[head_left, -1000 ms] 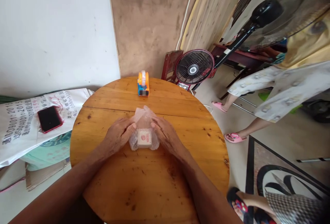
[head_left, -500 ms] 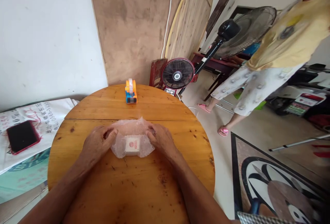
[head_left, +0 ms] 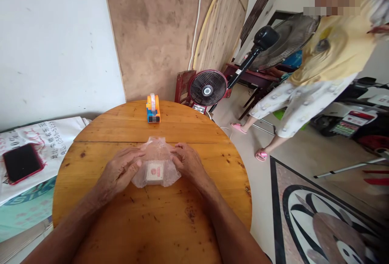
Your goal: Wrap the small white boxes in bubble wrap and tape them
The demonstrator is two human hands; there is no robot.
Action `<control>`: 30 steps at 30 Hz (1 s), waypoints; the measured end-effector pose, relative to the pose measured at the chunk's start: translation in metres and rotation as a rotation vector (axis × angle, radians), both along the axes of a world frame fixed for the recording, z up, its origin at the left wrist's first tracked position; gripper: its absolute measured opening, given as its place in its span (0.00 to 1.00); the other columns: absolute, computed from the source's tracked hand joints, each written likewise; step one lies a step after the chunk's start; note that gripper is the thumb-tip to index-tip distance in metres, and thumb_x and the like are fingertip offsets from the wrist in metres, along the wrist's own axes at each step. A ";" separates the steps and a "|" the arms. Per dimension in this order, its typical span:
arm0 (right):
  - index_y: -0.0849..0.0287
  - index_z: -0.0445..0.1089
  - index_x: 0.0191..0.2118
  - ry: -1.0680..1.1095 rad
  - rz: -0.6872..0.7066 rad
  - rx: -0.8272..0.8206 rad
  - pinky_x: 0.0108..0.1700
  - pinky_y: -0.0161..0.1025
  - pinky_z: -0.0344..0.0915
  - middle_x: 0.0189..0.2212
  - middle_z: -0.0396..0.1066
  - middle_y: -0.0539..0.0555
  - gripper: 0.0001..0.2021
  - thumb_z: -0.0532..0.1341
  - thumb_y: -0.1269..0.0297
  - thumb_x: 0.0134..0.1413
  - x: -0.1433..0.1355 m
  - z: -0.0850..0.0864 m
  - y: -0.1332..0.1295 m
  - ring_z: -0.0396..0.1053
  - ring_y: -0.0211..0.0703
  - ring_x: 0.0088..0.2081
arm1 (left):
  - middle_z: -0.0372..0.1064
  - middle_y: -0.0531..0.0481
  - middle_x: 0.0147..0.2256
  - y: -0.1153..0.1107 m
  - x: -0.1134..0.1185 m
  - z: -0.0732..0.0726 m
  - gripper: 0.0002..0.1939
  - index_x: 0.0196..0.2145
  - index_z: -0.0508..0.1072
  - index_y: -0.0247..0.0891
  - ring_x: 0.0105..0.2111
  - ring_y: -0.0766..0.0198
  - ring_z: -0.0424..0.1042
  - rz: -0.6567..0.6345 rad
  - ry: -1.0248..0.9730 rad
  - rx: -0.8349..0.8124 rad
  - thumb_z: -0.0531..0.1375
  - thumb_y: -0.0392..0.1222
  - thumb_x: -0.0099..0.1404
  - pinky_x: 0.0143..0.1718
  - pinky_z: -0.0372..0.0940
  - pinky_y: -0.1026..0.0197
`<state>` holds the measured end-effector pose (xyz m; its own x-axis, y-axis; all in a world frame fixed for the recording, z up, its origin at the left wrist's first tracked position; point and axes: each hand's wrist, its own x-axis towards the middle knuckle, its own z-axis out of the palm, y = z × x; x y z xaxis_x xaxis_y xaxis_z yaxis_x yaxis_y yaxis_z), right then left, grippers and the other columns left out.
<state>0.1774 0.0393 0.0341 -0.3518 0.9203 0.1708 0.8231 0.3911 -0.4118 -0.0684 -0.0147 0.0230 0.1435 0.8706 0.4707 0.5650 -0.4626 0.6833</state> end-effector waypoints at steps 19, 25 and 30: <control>0.60 0.70 0.55 -0.025 -0.094 -0.095 0.56 0.47 0.60 0.52 0.74 0.60 0.19 0.59 0.67 0.57 -0.004 0.004 -0.002 0.69 0.52 0.53 | 0.78 0.44 0.44 0.003 0.000 -0.001 0.19 0.41 0.78 0.39 0.45 0.52 0.74 0.040 0.138 -0.059 0.50 0.48 0.69 0.47 0.68 0.51; 0.58 0.69 0.57 -0.036 -0.090 -0.112 0.58 0.48 0.59 0.54 0.72 0.59 0.20 0.59 0.67 0.58 -0.002 0.004 -0.002 0.68 0.52 0.55 | 0.78 0.45 0.40 0.004 0.000 -0.002 0.18 0.40 0.78 0.40 0.41 0.53 0.74 0.019 0.159 -0.081 0.50 0.49 0.68 0.44 0.68 0.52; 0.60 0.70 0.55 -0.024 -0.080 -0.120 0.57 0.47 0.60 0.53 0.73 0.59 0.19 0.59 0.68 0.58 -0.001 0.005 -0.001 0.68 0.51 0.55 | 0.72 0.47 0.29 0.003 0.002 0.005 0.20 0.27 0.74 0.41 0.34 0.55 0.71 0.023 0.181 -0.127 0.49 0.51 0.68 0.37 0.65 0.55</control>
<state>0.1761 0.0383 0.0391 -0.2788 0.9590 0.0505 0.8600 0.2727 -0.4313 -0.0669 -0.0115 0.0284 0.1952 0.9252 0.3254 0.6927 -0.3649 0.6221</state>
